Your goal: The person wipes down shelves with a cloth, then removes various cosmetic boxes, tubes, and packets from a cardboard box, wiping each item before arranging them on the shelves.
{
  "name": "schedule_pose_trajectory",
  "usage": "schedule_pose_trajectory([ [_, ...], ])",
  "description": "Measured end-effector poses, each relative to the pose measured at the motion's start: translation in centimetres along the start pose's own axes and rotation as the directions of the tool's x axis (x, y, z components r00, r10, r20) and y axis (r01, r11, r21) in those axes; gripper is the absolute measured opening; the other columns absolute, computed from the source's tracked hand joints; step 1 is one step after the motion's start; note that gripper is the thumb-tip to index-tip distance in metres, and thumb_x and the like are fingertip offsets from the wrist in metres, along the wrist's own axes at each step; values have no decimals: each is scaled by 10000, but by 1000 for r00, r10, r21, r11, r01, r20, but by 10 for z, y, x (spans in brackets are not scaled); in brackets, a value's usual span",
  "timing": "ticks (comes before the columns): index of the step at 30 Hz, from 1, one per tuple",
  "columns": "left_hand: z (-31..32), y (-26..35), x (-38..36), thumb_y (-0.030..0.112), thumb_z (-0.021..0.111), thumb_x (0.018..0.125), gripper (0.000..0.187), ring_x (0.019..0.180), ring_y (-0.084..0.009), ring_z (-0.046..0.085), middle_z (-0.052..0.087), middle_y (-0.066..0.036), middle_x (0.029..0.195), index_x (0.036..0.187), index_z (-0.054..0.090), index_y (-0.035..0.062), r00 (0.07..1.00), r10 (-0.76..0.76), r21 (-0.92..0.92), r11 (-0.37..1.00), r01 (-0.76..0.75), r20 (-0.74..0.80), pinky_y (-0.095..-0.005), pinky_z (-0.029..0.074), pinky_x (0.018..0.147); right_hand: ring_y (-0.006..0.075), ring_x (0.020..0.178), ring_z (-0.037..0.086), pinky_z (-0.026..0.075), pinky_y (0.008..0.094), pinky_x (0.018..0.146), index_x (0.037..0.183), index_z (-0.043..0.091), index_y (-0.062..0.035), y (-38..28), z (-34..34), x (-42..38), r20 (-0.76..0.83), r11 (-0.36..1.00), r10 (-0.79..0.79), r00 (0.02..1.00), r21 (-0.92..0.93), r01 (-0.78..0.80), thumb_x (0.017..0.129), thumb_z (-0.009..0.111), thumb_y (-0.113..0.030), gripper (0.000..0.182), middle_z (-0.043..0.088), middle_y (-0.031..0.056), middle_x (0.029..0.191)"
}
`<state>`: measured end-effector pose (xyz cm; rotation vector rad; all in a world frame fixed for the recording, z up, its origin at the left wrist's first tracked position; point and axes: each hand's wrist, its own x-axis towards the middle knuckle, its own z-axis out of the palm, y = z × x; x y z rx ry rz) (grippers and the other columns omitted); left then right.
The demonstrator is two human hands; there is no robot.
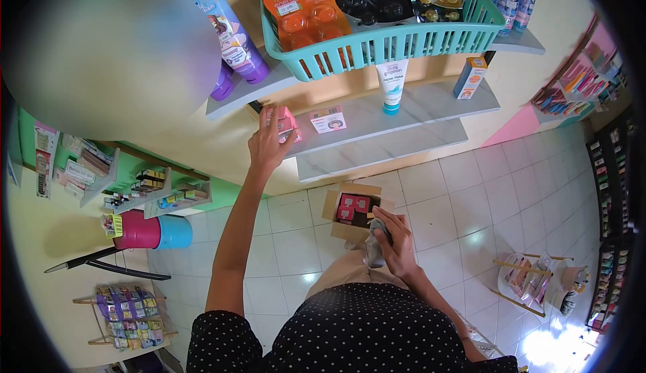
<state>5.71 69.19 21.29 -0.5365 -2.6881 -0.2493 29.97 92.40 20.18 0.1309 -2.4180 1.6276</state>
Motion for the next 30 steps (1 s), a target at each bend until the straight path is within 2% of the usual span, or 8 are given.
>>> schedule_pose_trajectory([
  [11,-5,10,-3,318,598,687,666,707,-318,600,338,-165,1237,1250,315,101,998,33,-33,999,-35,-51,-390,502,547,321,918,463,387,359,827,1088,509,31,-3,-2,0,7,999,32,999,5,-32,778,524,-66,325,510,171,1116],
  [14,-18,18,-1,306,603,686,647,672,-315,601,417,-168,1163,1239,344,92,996,6,29,1000,-4,-89,-388,497,526,321,916,460,384,358,828,1087,509,32,-4,-2,0,13,999,41,999,11,-41,779,522,-66,324,509,171,1115],
  [16,-28,19,2,297,548,749,533,766,-306,594,497,-122,1085,1217,371,116,979,-198,136,972,190,51,-414,487,580,320,915,459,383,359,829,1087,508,33,-4,-2,1,15,998,52,999,20,-53,779,522,-65,324,509,171,1114],
  [19,-38,4,18,233,544,753,426,731,-297,592,559,-98,947,1149,441,115,970,-228,243,948,203,79,-414,475,561,318,912,459,383,360,827,1090,507,33,-3,-1,1,13,998,57,998,23,-58,778,520,-62,326,510,170,1115],
  [20,-46,4,22,97,522,746,309,768,-273,581,572,-78,922,1054,523,112,988,-146,220,967,132,46,-395,472,622,299,894,460,381,350,817,1095,504,37,-1,-1,1,13,999,35,999,18,-36,784,506,-61,326,514,173,1115],
  [21,-47,-1,28,97,522,746,309,768,-273,581,572,-78,922,1054,523,112,988,-150,222,966,137,46,-395,472,622,281,877,462,379,339,806,1100,501,42,-1,0,1,13,1000,12,1000,13,-13,791,493,-61,326,517,177,1115],
  [23,-51,-15,41,2,496,731,287,834,-247,562,578,-66,924,992,567,100,956,271,-24,963,-270,112,-359,463,701,281,879,462,379,339,807,1099,502,42,-1,1,2,20,1000,8,1000,8,-8,791,494,-63,325,518,177,1114],
  [30,-40,-28,57,-61,576,648,373,880,-232,551,591,-68,938,989,592,90,930,222,-67,975,-212,294,-332,450,747,317,932,456,373,363,848,1103,501,28,-3,0,1,31,998,58,998,25,-59,786,513,-66,331,505,172,1128],
])
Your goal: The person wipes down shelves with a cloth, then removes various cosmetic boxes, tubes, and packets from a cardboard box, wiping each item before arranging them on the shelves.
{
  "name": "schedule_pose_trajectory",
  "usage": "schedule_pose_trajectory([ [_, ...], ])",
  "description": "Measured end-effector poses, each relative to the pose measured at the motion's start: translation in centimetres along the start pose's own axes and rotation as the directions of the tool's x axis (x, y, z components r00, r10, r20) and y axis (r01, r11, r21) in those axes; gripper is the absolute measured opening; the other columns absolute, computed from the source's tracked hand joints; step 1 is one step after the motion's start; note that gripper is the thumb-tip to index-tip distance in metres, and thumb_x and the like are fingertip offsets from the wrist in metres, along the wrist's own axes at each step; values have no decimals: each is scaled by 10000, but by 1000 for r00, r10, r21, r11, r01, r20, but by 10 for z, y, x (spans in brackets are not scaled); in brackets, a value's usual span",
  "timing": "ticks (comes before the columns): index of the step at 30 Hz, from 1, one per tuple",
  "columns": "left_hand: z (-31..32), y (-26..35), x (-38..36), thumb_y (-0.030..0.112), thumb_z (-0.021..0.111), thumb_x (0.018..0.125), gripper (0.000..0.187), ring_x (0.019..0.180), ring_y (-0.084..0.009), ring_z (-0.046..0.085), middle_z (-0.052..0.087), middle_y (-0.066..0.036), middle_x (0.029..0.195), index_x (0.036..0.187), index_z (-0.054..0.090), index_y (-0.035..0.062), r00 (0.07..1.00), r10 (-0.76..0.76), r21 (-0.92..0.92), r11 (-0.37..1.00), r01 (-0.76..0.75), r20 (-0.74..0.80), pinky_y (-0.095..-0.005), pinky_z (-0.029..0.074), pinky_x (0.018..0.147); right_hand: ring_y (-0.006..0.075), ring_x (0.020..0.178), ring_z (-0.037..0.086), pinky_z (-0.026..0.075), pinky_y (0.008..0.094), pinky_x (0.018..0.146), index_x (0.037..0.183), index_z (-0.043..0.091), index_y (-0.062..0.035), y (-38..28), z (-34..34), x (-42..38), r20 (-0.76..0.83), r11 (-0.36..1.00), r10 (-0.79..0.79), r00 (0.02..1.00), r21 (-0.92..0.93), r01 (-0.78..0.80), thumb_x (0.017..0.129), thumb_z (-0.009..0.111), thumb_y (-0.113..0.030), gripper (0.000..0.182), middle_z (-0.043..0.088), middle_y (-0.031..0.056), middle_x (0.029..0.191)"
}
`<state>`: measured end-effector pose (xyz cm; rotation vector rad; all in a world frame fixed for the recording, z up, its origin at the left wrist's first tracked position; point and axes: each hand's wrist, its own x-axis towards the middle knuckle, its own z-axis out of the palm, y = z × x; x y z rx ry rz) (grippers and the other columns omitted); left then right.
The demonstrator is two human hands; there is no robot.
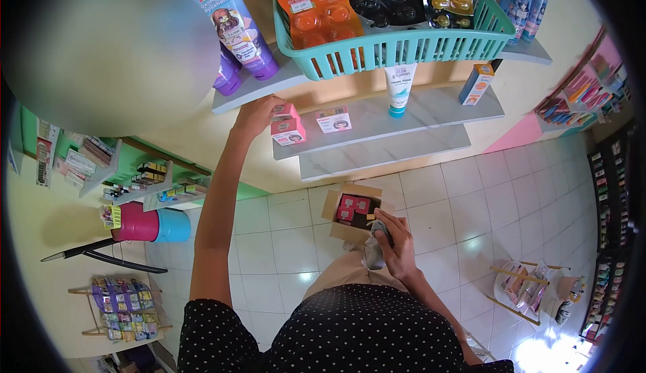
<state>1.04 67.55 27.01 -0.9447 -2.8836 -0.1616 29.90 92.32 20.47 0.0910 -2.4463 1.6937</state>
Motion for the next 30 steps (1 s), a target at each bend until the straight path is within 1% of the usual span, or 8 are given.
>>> schedule_pose_trajectory([
  [4,9,-11,3,-55,582,649,371,899,-231,541,581,-63,951,990,591,92,998,50,-9,999,-50,-31,-333,441,759,318,934,455,372,365,848,1108,498,26,2,-2,-2,-6,1000,-6,1000,-4,6,788,514,-71,335,504,172,1129],
  [6,9,-10,1,-48,587,648,373,926,-228,525,567,-53,966,994,584,92,998,69,79,995,-68,-12,-336,430,772,318,932,455,373,364,847,1112,496,25,3,-1,-3,-3,1000,1,1000,-10,-1,788,515,-73,339,503,171,1130],
  [9,8,-6,0,-29,589,658,365,948,-223,511,554,-47,976,999,574,100,1000,18,62,998,-19,10,-340,423,777,315,928,454,373,363,845,1113,496,24,2,-1,-3,5,1000,-5,1000,-15,5,789,513,-70,338,504,168,1130],
  [19,10,-2,-3,-9,573,678,368,968,-205,505,540,-34,1010,1026,548,111,1000,27,151,988,-25,-11,-331,429,770,308,921,453,376,360,841,1114,497,17,2,-3,-2,6,999,-32,999,-17,32,787,519,-65,338,506,160,1126],
  [25,11,0,-5,-1,560,702,349,991,-199,496,536,-27,1026,1030,546,118,1000,-27,51,998,28,-2,-325,431,796,305,915,458,382,358,834,1112,501,13,2,-5,-3,14,1000,-15,1000,-25,16,786,524,-67,336,512,161,1118],
  [28,12,-2,-5,0,554,717,356,994,-224,502,537,-47,1053,1053,540,116,999,-39,7,999,39,-22,-322,426,813,302,917,459,383,356,833,1108,503,13,4,-5,-2,33,1000,-7,999,-24,8,786,526,-69,333,514,164,1114],
  [29,12,-5,-4,0,554,717,356,994,-224,502,537,-47,1053,1053,540,116,998,-63,-5,998,62,-22,-322,426,813,273,888,472,382,341,816,1105,501,25,5,-4,-2,18,999,-27,999,-40,28,801,499,-74,320,528,168,1075],
  [30,15,-10,-3,-3,551,722,356,993,-237,506,543,-63,1049,1061,535,102,993,-75,-94,993,66,-96,-318,423,818,245,859,484,381,326,799,1103,499,37,7,-4,-2,10,997,-47,999,-61,47,816,472,-79,310,542,171,1035],
])
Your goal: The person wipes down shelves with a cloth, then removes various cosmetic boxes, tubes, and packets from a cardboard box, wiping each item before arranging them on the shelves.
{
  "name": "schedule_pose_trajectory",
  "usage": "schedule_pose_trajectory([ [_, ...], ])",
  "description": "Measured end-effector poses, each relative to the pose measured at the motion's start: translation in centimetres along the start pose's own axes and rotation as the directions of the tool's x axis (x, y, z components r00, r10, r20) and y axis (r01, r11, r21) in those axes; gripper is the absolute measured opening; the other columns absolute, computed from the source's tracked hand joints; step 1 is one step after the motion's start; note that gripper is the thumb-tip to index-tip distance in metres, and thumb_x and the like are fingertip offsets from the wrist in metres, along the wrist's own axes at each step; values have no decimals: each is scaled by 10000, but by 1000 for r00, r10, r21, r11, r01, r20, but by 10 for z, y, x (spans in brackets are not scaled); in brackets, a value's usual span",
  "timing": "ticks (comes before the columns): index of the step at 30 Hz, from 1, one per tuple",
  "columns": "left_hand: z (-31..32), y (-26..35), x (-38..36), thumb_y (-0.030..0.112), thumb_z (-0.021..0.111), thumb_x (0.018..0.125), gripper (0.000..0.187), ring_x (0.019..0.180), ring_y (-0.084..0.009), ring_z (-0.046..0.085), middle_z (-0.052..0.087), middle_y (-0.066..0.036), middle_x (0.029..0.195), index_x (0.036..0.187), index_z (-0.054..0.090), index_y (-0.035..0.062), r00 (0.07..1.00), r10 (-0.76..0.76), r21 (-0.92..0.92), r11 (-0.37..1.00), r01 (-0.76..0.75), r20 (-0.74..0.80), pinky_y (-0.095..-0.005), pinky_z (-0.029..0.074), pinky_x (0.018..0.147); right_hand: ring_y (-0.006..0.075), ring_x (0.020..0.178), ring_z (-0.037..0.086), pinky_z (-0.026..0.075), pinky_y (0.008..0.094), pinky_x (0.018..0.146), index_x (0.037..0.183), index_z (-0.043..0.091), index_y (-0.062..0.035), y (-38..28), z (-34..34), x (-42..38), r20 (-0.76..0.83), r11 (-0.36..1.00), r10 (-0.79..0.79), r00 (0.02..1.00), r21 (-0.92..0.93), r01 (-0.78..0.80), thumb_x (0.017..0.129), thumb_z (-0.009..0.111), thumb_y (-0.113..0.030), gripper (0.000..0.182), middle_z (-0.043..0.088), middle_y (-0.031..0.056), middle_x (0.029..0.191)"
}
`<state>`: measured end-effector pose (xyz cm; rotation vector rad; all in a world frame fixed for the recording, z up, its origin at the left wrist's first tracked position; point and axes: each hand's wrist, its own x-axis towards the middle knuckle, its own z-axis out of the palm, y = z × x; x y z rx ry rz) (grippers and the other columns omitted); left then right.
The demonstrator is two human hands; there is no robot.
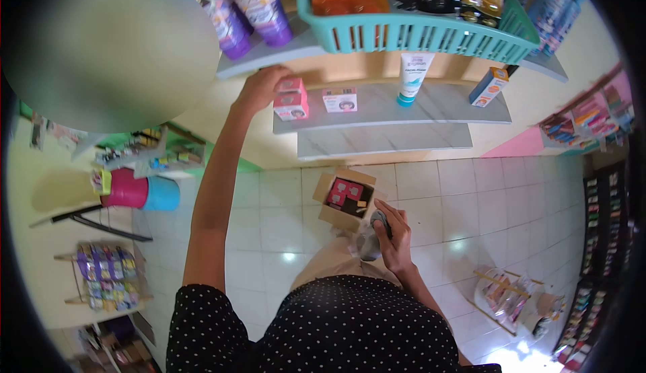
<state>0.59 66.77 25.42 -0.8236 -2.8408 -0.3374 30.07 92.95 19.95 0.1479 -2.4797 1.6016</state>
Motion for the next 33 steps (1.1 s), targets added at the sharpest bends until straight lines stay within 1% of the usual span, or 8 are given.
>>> schedule_pose_trajectory([
  [5,16,36,-74,5,499,785,265,941,-237,548,563,-123,1028,1048,524,22,856,-233,-331,940,77,-461,-303,411,824,115,769,475,400,248,716,1095,504,30,10,-2,-1,173,938,263,949,183,-294,879,411,-136,288,555,74,873],
  [7,63,53,-135,82,513,795,212,870,-280,566,590,-140,948,991,554,15,573,-646,-646,722,247,-504,-335,429,773,111,706,493,412,238,664,1076,515,29,37,4,-2,325,844,388,862,250,-474,882,395,-162,297,567,72,855],
  [14,230,208,-321,83,481,788,163,778,-231,589,604,-119,792,904,573,15,235,-950,-737,7,676,207,-322,442,707,114,608,518,406,238,533,812,574,25,159,52,10,789,473,549,275,-22,-881,833,472,-255,298,583,79,743],
  [17,283,267,-352,76,493,772,175,776,-230,584,599,-121,809,922,567,21,82,-918,-723,-249,645,389,-326,445,709,115,607,524,402,254,519,685,568,-23,233,96,12,676,485,734,66,-454,-748,768,549,-280,270,557,37,621],
  [20,340,318,-379,57,512,768,242,815,-208,579,612,-105,884,1002,552,12,143,-839,-668,-303,680,525,-307,434,757,187,600,559,428,313,542,688,594,-100,319,163,14,758,766,616,215,-640,62,691,616,-275,176,563,55,589],
  [23,368,333,-382,77,512,753,222,810,-256,577,593,-136,834,965,551,21,112,-760,-648,-456,610,640,-335,444,729,272,705,599,475,369,632,787,631,-172,398,227,12,820,610,459,343,-571,550,677,620,-267,146,610,112,726],
  [29,422,345,-398,86,525,746,257,837,-270,571,586,-145,876,994,542,24,-3,-636,-515,-629,582,772,-346,446,726,357,730,591,485,449,666,1265,320,-273,508,336,-6,771,529,574,276,-606,594,729,543,-192,586,595,184,808],
  [33,417,321,-398,51,543,757,287,845,-175,574,600,-92,898,1043,531,31,-54,-522,-432,-755,493,851,-309,433,746,362,725,588,487,451,649,1292,271,-245,560,361,-25,737,453,614,281,-621,639,742,534,-177,613,584,214,807],
])
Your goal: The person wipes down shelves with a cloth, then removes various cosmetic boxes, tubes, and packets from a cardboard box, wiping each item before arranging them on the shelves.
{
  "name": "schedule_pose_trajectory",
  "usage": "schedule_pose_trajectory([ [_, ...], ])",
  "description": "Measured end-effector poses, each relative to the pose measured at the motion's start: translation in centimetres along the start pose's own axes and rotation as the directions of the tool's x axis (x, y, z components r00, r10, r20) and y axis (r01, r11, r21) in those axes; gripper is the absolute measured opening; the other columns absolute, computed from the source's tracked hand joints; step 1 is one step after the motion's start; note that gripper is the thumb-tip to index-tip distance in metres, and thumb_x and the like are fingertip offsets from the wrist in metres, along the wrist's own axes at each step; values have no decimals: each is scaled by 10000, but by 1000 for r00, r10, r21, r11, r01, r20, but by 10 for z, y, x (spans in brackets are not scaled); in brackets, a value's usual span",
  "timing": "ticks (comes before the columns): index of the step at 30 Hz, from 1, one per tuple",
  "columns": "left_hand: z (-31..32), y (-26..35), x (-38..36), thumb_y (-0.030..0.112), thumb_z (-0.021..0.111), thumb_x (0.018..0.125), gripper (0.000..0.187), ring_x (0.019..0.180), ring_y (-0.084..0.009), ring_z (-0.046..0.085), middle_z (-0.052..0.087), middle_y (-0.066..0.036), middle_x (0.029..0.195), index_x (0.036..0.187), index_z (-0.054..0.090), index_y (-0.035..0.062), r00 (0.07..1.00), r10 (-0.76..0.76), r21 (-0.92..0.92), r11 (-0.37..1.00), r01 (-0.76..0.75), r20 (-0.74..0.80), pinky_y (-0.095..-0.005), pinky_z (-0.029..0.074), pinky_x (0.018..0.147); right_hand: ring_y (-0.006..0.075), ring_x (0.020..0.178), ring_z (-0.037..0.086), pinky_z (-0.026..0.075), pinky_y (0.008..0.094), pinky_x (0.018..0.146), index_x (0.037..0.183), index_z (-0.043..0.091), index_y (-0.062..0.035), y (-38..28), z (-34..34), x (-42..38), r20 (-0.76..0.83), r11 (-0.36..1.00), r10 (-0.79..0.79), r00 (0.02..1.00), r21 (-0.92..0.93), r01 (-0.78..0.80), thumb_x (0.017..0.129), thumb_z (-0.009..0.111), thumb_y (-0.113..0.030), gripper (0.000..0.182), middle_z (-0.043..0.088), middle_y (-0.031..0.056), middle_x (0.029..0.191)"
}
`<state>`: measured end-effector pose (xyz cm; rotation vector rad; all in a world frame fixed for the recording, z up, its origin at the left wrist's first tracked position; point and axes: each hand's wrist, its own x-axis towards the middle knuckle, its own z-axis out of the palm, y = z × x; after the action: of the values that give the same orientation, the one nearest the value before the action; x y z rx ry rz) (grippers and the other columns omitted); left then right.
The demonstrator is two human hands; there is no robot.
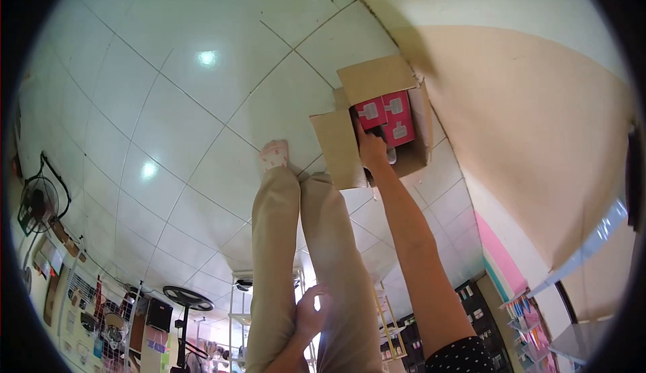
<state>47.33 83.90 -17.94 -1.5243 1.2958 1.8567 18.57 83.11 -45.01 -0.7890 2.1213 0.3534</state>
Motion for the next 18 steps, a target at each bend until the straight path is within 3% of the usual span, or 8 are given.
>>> schedule_pose_trajectory([
  [2,-7,19,4,73,548,768,284,869,-168,565,599,-83,914,1050,529,44,994,-106,-36,994,105,-14,-325,420,761,360,724,590,490,444,621,1292,258,-177,6,7,10,-139,991,-126,982,29,131,762,507,-168,586,582,212,794],
  [5,-13,32,7,81,542,776,294,891,-167,556,601,-70,919,1067,522,51,994,-104,39,994,102,39,-329,408,773,368,705,586,489,440,598,1254,321,-124,12,31,29,-99,995,-94,991,26,97,774,480,-171,508,580,203,774],
  [8,-19,31,12,86,540,780,293,889,-160,553,600,-65,924,1069,520,46,983,-175,-40,983,177,45,-331,403,784,337,688,603,499,416,564,1171,422,-185,25,86,55,-102,994,-85,991,58,92,788,421,-121,388,578,211,803],
  [12,-23,37,15,89,533,789,285,893,-154,549,601,-66,926,1069,519,39,969,-247,-23,969,248,29,-324,400,794,351,721,594,493,419,579,1073,502,-135,33,88,61,-104,985,-161,982,49,166,785,433,-146,296,578,209,819],
  [14,-21,39,17,77,529,791,280,894,-156,550,600,-74,920,1066,519,29,970,-240,-15,971,240,29,-315,403,795,360,809,571,485,421,621,1031,533,-116,29,87,60,-319,950,-125,939,233,206,782,436,-159,271,577,193,872],
  [18,-14,35,15,56,528,790,286,897,-157,550,597,-90,917,1073,511,15,975,-221,-38,974,221,24,-304,407,804,361,873,543,474,425,660,1051,526,-125,20,70,55,-392,946,-183,902,180,270,785,434,-151,282,562,176,951],
])
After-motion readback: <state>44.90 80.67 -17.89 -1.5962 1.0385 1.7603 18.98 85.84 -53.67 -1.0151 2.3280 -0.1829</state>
